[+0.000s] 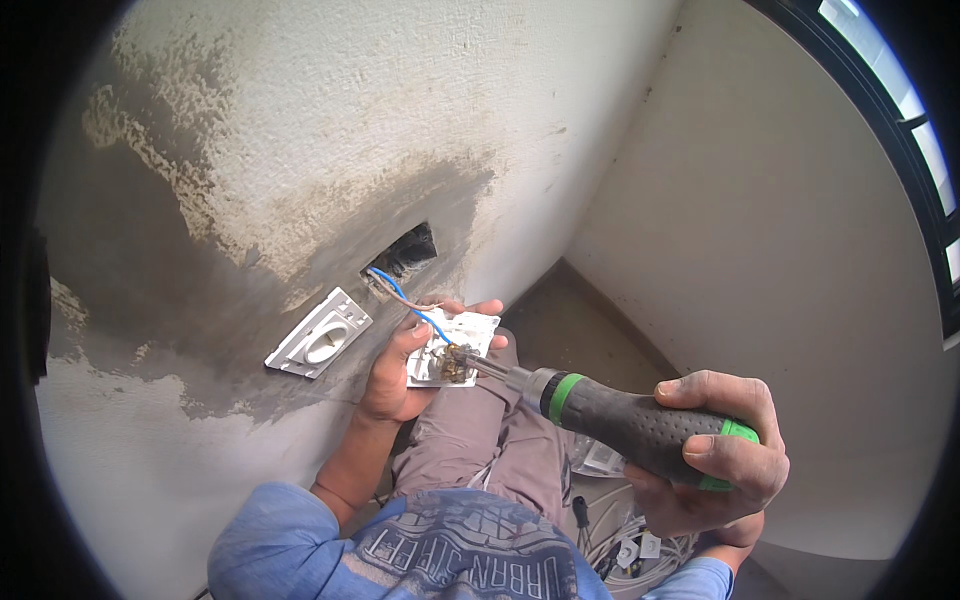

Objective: The person installs a wall socket by using a screwdriver to tighten screws on the socket plate and connecting wires to the back of the socket module.

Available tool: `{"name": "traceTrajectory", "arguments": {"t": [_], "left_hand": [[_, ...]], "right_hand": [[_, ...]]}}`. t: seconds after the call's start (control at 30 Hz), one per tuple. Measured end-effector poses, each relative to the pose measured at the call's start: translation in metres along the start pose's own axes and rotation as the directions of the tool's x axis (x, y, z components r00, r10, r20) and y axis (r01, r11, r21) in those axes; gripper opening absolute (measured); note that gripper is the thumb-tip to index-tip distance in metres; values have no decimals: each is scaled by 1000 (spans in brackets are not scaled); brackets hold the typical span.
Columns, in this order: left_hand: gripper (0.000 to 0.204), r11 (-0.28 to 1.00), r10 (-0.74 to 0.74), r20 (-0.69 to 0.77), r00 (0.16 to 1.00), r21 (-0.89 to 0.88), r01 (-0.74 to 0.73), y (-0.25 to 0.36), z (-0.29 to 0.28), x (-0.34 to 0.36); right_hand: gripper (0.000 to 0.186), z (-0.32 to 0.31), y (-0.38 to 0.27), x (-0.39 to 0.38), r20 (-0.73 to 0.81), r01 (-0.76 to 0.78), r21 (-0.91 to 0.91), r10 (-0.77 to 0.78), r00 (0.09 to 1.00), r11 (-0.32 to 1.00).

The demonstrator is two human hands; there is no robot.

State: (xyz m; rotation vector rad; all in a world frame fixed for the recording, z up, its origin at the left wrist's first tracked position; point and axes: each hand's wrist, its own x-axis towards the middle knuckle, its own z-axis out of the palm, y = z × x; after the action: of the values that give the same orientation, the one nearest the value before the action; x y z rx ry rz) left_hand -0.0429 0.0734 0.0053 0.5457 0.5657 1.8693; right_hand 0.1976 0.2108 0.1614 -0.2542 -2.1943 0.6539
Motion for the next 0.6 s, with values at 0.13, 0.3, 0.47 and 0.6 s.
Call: {"name": "traceTrajectory", "arguments": {"t": [0.13, 0.3, 0.47, 0.6], "left_hand": [[38, 1000, 27, -37, 999, -15, -27, -5, -1, 0], [35, 999, 22, -26, 999, -32, -23, -5, 1, 1], [31, 999, 49, -20, 999, -12, -49, -6, 2, -1], [29, 999, 52, -27, 998, 11, -51, -6, 3, -2]], "right_hand": [[61, 1, -3, -9, -29, -21, -69, 19, 999, 997], [60, -1, 1, -14, -29, 27, -40, -29, 999, 999], [62, 1, 5, -20, -51, 45, -32, -47, 998, 998], [62, 0, 0, -23, -15, 96, -82, -98, 995, 992]]}}
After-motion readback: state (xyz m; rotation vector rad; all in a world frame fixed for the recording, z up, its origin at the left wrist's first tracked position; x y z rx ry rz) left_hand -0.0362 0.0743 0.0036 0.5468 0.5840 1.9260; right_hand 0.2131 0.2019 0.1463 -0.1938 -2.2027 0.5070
